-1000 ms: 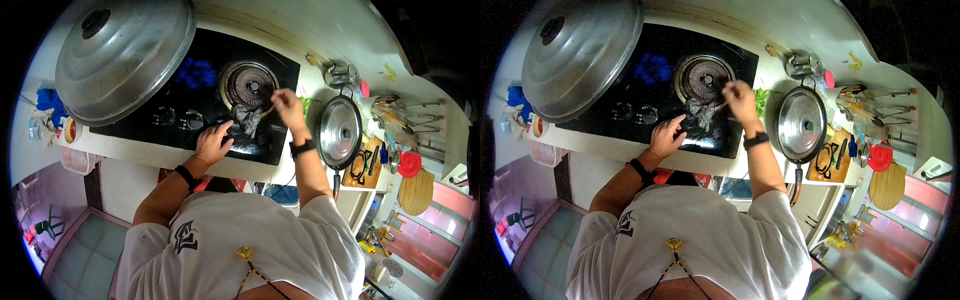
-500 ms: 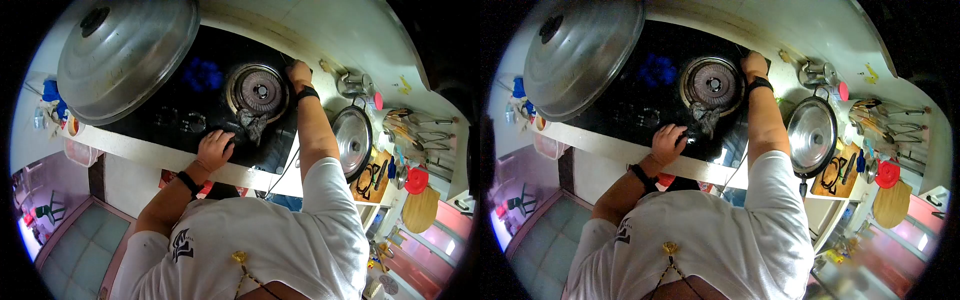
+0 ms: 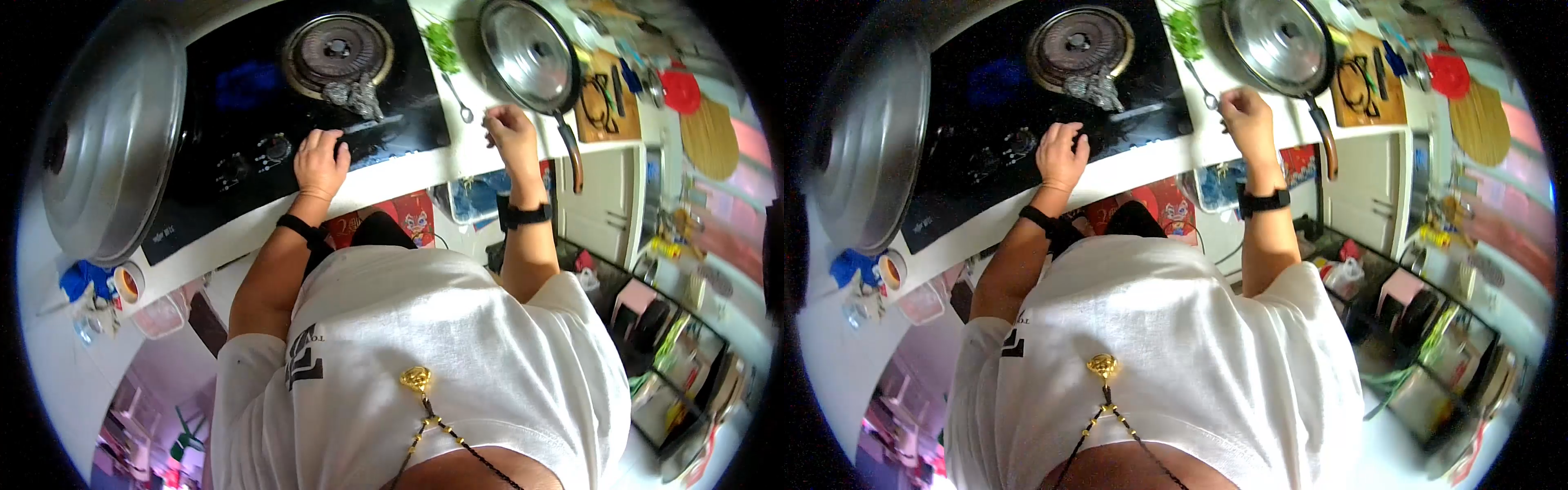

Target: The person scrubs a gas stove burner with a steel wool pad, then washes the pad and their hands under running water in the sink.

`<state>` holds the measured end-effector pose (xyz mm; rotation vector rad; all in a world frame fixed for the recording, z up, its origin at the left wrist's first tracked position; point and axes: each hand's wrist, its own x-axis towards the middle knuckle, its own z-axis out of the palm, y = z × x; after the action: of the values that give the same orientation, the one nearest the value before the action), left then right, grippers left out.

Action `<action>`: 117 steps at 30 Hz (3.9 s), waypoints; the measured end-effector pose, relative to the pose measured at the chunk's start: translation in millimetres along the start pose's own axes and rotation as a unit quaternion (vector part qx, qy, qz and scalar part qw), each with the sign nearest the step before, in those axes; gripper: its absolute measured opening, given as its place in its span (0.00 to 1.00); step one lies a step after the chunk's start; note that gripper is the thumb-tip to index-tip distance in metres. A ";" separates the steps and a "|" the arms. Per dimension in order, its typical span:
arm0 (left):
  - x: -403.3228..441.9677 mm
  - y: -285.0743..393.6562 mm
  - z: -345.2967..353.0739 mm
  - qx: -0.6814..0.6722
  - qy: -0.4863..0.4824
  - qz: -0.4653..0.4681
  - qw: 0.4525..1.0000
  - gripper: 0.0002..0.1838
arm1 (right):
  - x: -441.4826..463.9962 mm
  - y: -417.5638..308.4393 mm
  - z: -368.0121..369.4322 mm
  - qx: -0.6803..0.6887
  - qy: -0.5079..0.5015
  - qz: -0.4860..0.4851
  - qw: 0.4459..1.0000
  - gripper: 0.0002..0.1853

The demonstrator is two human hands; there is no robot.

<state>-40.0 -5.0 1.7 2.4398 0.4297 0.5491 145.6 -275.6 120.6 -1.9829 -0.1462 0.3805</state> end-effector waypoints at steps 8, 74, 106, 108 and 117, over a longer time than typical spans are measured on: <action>-1.7 -10.4 6.2 0.014 -0.024 0.037 0.999 0.11 | -98.4 118.4 -58.8 0.029 0.203 0.193 0.960 0.04; 0.7 -1.3 -3.9 -0.022 0.024 0.019 0.999 0.08 | 58.5 -41.4 259.3 -0.248 -0.102 -0.472 0.840 0.11; 1.5 -0.5 -1.3 0.018 0.015 0.045 0.999 0.03 | 61.9 6.4 215.4 -0.414 0.082 -0.310 0.852 0.18; 0.8 0.6 0.1 0.019 0.012 0.046 0.999 0.04 | 50.6 4.0 228.8 -0.418 0.112 -0.325 0.841 0.20; -0.8 -4.1 1.7 0.023 0.010 0.067 0.997 0.05 | 51.1 10.3 246.8 -0.333 0.130 -0.345 0.868 0.03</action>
<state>-40.5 -2.9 -2.3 2.5225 0.2924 0.6265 111.7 -53.6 5.6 -2.4466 -0.8820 -0.4717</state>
